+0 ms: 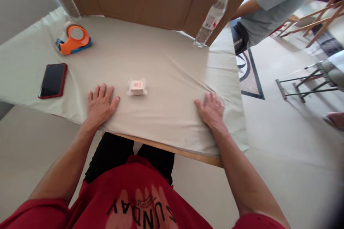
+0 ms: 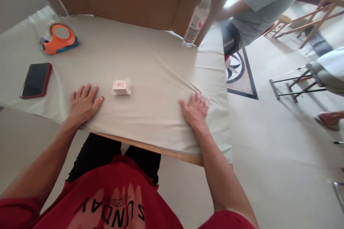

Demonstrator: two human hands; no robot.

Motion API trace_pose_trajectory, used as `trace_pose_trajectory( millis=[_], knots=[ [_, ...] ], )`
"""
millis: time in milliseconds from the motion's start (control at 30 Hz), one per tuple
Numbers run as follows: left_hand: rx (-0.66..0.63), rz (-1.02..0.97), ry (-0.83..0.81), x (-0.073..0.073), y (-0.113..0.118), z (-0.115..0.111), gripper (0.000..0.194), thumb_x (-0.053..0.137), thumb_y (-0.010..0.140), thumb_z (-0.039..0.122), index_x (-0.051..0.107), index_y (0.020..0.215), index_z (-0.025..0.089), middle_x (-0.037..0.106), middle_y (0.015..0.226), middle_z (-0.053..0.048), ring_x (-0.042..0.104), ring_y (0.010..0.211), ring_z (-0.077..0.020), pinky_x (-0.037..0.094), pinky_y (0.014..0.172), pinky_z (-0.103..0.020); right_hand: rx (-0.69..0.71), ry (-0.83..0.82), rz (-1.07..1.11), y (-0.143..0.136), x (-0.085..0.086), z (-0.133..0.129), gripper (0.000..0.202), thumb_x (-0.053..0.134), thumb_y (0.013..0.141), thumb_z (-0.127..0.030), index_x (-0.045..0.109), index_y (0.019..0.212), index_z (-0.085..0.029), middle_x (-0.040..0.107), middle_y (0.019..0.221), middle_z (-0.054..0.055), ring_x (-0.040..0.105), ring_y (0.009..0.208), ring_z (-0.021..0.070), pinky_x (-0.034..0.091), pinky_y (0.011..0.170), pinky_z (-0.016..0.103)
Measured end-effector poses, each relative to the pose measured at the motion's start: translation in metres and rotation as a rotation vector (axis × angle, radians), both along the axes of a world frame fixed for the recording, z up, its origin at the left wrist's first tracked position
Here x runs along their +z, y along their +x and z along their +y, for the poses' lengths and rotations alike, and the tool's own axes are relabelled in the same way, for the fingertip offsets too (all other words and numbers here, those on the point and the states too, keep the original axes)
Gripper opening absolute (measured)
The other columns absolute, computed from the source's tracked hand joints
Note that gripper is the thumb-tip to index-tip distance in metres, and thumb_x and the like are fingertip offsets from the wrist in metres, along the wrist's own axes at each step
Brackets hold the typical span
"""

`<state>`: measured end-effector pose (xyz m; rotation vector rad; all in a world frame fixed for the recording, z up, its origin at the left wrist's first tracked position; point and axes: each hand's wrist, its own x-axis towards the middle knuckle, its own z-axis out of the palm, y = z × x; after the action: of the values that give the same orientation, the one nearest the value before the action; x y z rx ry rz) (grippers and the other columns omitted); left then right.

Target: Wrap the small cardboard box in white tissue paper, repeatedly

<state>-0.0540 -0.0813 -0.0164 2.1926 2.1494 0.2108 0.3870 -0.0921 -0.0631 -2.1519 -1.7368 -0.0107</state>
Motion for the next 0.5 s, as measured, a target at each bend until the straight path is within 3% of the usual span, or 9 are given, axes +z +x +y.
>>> trace_pose_trajectory(
  millis=[100, 200, 367, 500],
  knots=[
    [0.007, -0.004, 0.002, 0.002, -0.002, 0.0, 0.068, 0.029, 0.1, 0.053, 0.041, 0.157, 0.018, 0.032, 0.167, -0.015, 0.024, 0.156, -0.0387, 0.016, 0.124, -0.061, -0.261, 0.007, 0.012, 0.057, -0.005, -0.045, 0.083, 0.035, 0.094, -0.071, 0.05, 0.144, -0.006, 0.042, 0.155, 0.034, 0.036, 0.146, 0.049, 0.023, 0.114, 0.074],
    [0.02, -0.01, 0.0, 0.003, 0.0, 0.001, 0.068, 0.03, 0.1, 0.054, 0.042, 0.156, 0.018, 0.032, 0.167, -0.015, 0.024, 0.156, -0.0381, 0.016, 0.125, -0.06, -0.354, 0.014, 0.042, 0.085, -0.01, -0.076, 0.09, 0.037, 0.088, -0.08, 0.051, 0.143, -0.01, 0.043, 0.15, 0.038, 0.039, 0.141, 0.0567, 0.028, 0.103, 0.081],
    [0.01, -0.009, -0.018, 0.006, 0.004, -0.002, 0.068, 0.031, 0.1, 0.051, 0.042, 0.156, 0.014, 0.032, 0.167, -0.018, 0.023, 0.156, -0.0393, 0.015, 0.125, -0.061, -0.428, 0.084, 0.087, 0.096, -0.017, -0.089, 0.074, 0.048, 0.085, -0.081, 0.059, 0.133, -0.026, 0.058, 0.128, 0.028, 0.048, 0.131, 0.0611, 0.029, 0.096, 0.086],
    [-0.007, -0.058, 0.0, 0.004, 0.002, -0.005, 0.066, 0.034, 0.1, 0.051, 0.047, 0.153, 0.012, 0.034, 0.165, -0.02, 0.025, 0.155, -0.0404, 0.015, 0.125, -0.061, -0.276, 0.26, -0.012, 0.083, -0.003, -0.09, 0.053, 0.052, 0.092, -0.068, 0.057, 0.135, -0.038, 0.055, 0.139, 0.02, 0.042, 0.139, 0.0577, 0.028, 0.102, 0.083]
  ],
)
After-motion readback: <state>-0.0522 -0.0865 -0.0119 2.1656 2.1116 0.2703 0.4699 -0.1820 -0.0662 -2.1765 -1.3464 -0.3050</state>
